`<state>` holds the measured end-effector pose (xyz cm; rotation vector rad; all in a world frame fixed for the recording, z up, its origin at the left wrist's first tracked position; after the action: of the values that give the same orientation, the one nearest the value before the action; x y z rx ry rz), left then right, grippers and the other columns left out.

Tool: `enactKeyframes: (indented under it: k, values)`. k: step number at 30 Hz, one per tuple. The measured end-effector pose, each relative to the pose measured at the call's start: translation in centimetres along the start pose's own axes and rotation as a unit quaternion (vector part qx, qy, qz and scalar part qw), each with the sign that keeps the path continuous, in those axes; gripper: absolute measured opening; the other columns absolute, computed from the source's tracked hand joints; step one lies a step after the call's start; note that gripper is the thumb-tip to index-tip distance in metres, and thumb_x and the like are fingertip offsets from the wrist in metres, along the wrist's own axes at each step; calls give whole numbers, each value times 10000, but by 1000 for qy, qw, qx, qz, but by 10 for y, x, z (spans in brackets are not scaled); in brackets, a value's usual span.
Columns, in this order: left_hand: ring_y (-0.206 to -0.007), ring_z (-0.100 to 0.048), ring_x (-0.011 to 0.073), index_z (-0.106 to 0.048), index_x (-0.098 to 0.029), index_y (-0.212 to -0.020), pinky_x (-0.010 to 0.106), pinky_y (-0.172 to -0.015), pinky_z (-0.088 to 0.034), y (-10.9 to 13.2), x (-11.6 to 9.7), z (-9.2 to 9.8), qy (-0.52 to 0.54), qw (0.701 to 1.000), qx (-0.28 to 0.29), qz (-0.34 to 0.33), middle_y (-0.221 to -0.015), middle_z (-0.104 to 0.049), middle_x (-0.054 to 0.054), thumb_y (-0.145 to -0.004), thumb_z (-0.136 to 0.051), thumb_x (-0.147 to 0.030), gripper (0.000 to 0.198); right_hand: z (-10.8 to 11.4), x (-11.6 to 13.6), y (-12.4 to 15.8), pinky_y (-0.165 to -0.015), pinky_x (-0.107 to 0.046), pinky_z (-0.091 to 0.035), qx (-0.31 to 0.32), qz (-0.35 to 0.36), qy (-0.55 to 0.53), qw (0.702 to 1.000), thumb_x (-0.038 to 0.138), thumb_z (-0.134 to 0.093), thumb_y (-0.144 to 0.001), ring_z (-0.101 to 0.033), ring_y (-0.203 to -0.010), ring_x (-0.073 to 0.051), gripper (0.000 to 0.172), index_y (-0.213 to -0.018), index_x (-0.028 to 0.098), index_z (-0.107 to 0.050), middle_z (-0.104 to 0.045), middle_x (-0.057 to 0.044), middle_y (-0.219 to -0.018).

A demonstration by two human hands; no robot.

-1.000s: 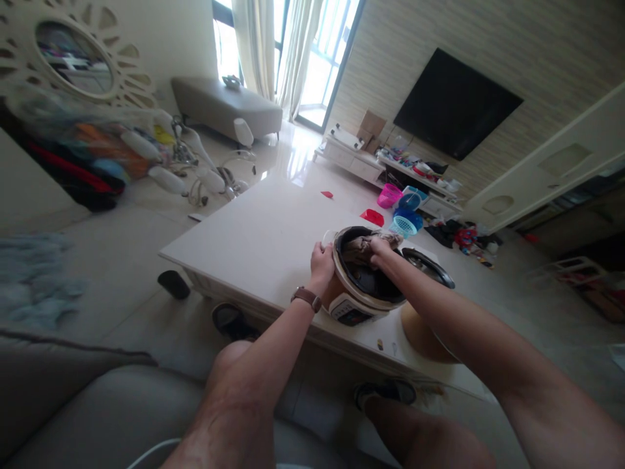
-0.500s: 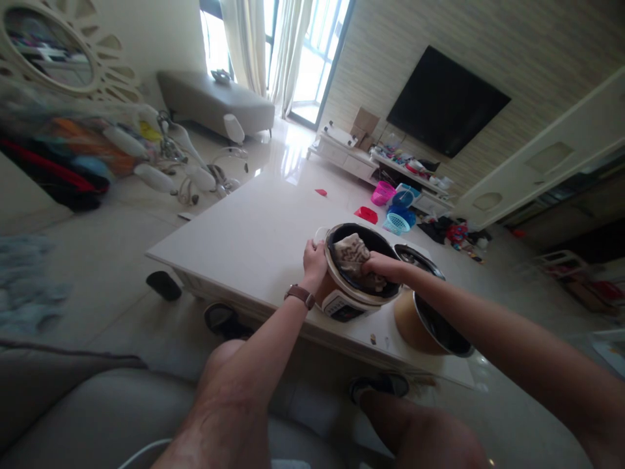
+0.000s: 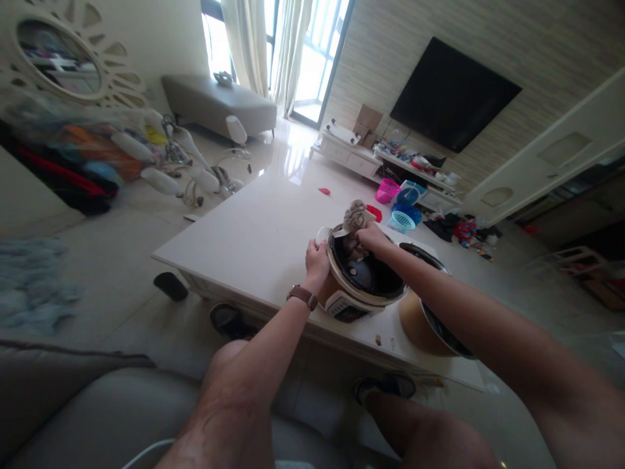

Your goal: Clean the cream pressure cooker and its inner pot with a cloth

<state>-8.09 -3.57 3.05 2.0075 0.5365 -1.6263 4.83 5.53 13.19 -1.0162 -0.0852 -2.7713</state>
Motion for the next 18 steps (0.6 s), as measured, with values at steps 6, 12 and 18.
enactKeyframes:
  k: [6,12,18]
  values:
    - [-779,-562,176,-537,-231,-831,281,-760,-435,-6,9,-4,32,999,9,10,-809,-610,-9,-997,-547,-263,169,-5,20,36,-842,-277,-535,139,87,79,983,119,-629,-662,-684,-905,-242,220,-824,201,-754,-768,-30,-862]
    - [-780,-553,176,-556,-229,-847,284,-756,-440,-7,12,-4,42,999,22,-4,-817,-612,-4,-980,-567,-296,149,44,4,73,-624,-240,-478,377,74,87,919,197,-601,-649,-586,-642,-161,128,-687,177,-722,-659,23,-646]
    - [-744,-520,173,-534,-232,-822,294,-739,-427,-5,11,-1,33,999,31,-7,-764,-569,-15,-979,-567,-331,189,92,-17,67,-674,-249,-482,368,58,261,891,138,-736,-619,-659,-662,-176,80,-658,203,-760,-689,6,-600]
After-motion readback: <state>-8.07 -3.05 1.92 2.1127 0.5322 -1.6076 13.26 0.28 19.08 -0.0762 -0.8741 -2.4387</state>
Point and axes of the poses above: each hand's wrist, its own y-axis away from the middle knuckle, its own z-axis out of the back of the hand, x = y × z, the point moved 2 cm from there along -y, towards the middle knuckle
